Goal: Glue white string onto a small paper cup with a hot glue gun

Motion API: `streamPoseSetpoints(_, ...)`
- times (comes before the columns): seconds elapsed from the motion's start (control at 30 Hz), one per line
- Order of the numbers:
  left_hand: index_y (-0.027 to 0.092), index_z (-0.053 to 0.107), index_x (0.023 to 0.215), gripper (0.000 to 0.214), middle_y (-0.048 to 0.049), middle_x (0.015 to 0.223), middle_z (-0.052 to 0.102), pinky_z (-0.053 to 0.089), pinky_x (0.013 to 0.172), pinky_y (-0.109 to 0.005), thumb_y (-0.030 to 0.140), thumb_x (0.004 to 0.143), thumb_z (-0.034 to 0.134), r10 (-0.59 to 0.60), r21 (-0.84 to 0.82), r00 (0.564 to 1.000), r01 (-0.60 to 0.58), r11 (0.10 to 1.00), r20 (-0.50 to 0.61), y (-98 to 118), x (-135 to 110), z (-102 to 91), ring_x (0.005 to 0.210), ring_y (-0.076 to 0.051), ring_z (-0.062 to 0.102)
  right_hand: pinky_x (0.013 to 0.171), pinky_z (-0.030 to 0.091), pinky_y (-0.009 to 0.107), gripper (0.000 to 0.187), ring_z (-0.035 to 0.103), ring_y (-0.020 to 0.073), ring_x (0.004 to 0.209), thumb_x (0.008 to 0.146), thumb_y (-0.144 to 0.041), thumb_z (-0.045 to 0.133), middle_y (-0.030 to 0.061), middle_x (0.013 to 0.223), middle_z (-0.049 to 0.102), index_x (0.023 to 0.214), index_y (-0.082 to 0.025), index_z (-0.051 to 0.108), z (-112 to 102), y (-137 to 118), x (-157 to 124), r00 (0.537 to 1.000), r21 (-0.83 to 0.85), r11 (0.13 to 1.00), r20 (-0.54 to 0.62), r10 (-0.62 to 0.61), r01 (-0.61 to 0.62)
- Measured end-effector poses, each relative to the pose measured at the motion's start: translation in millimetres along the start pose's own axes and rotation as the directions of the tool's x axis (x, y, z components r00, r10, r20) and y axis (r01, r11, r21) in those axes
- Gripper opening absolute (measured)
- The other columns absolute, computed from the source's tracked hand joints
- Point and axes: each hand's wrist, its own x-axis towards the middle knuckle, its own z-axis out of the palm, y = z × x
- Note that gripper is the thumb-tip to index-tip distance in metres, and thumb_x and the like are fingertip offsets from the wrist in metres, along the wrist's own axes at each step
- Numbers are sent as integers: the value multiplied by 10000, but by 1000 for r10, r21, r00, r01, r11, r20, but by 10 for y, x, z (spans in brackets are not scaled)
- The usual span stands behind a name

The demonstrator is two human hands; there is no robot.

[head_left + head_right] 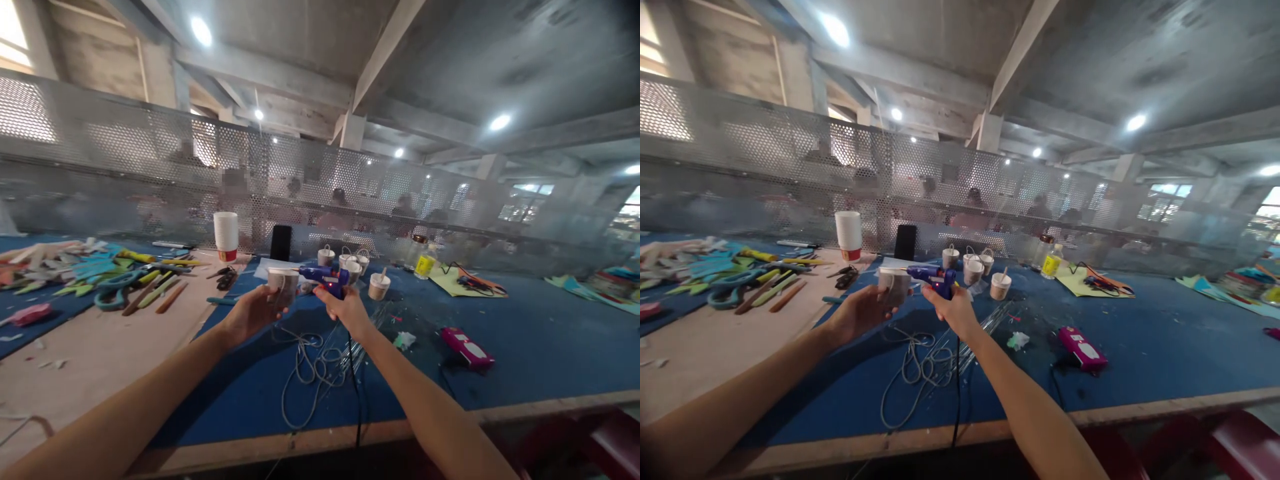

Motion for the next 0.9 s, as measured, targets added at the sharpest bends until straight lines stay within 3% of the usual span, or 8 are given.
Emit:
streamPoseSetpoints(0.17, 142, 738, 1040, 237, -123, 1033, 759, 528, 610, -268, 219, 869, 593, -4, -35, 999, 5, 999, 36, -9, 29, -44, 705, -188, 689, 668, 496, 285, 328, 661, 193, 693, 863, -500, 665, 35, 758, 726, 874, -184, 752, 51, 36, -70, 966, -363, 907, -58, -253, 215)
streamPoseSetpoints(0.33, 153, 729, 864, 115, -84, 885, 755, 537, 625, -273, 224, 832, 644, 17, -49, 999, -15, 999, 34, -7, 32, -64, 716, -203, 701, 681, 507, 285, 336, 691, 209, 720, 891, -504, 646, 54, 794, 737, 909, -181, 737, 67, 148, -83, 933, -516, 804, -25, -359, 296)
streamPoseSetpoints(0.7, 164, 719, 901, 124, -86, 821, 738, 541, 642, -302, 200, 849, 613, 12, -13, 1000, -12, 1000, -24, -10, 11, -17, 722, -221, 699, 776, 513, 351, 282, 701, 264, 830, 901, -498, 643, 80, 923, 745, 1012, -250, 718, 24, 242, -58, 945, -529, 803, -8, -326, 273)
streamPoseSetpoints(0.9, 154, 710, 896, 118, -92, 859, 741, 553, 670, -307, 187, 850, 606, 30, -11, 999, -30, 999, -13, -24, 22, -36, 743, -221, 704, 779, 501, 345, 335, 708, 272, 851, 919, -538, 605, 98, 934, 744, 987, -227, 711, 11, 245, -63, 947, -611, 749, 6, -321, 257)
